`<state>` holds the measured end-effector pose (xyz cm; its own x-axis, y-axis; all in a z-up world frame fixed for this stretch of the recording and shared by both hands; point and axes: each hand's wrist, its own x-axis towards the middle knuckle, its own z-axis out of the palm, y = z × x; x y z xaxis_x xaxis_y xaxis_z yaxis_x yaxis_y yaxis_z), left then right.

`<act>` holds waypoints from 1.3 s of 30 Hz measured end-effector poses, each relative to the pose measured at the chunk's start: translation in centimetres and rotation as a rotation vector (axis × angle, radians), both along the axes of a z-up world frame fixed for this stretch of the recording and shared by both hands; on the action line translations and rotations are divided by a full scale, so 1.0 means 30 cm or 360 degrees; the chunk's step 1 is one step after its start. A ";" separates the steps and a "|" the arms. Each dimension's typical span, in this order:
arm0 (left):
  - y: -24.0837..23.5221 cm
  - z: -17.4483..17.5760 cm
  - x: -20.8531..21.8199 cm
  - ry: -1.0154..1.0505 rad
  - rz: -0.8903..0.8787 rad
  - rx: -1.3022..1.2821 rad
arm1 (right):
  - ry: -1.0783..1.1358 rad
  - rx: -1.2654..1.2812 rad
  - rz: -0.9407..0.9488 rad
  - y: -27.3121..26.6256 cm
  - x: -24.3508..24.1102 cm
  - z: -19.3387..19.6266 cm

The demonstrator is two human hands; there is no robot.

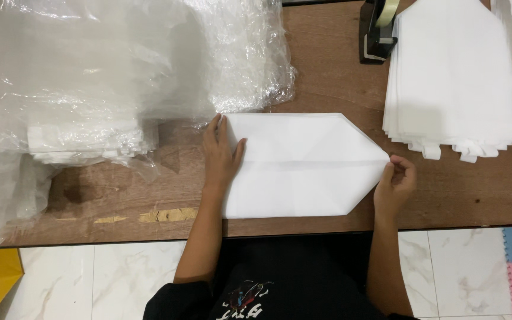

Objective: The person wraps a stack of white folded clothes in bubble wrap and secures it with tape. They then unwrap the package and proceed to fold individual white garments from a pile, stacking them neatly on the table.

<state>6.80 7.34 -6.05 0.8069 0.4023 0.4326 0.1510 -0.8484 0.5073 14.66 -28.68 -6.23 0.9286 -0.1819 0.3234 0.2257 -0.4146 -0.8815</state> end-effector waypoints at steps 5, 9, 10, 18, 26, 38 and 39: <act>0.005 -0.004 -0.002 -0.0012 -0.0019 0.0040 | -0.0025 -0.0062 0.0003 0.020 -0.017 0.029; 0.000 0.016 -0.002 0.0007 -0.0027 0.0014 | 0.0023 -0.0078 0.0004 0.027 -0.015 0.032; 0.002 0.020 -0.001 0.0007 -0.0037 0.0016 | 0.0024 -0.0076 -0.0006 0.029 -0.016 0.042; 0.014 0.177 -0.041 0.0372 -0.0178 -0.0066 | 0.0201 -0.0486 0.0044 0.057 -0.029 0.099; -0.244 0.278 -0.077 0.0295 -0.0563 0.0090 | 0.0083 -0.0722 0.0045 0.049 -0.010 0.016; -0.500 0.198 0.037 0.1154 -0.0845 0.0110 | -0.0124 -0.0787 0.0037 0.034 -0.010 0.046; -0.499 0.199 0.040 0.1185 -0.0836 0.0061 | -0.0215 -0.0869 0.0028 0.033 -0.014 0.068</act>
<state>8.00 -7.64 -0.09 0.9582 -0.0997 -0.2682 0.0177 -0.9148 0.4034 14.24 -27.68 -4.19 0.8738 0.0604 0.4826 0.3328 -0.7978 -0.5027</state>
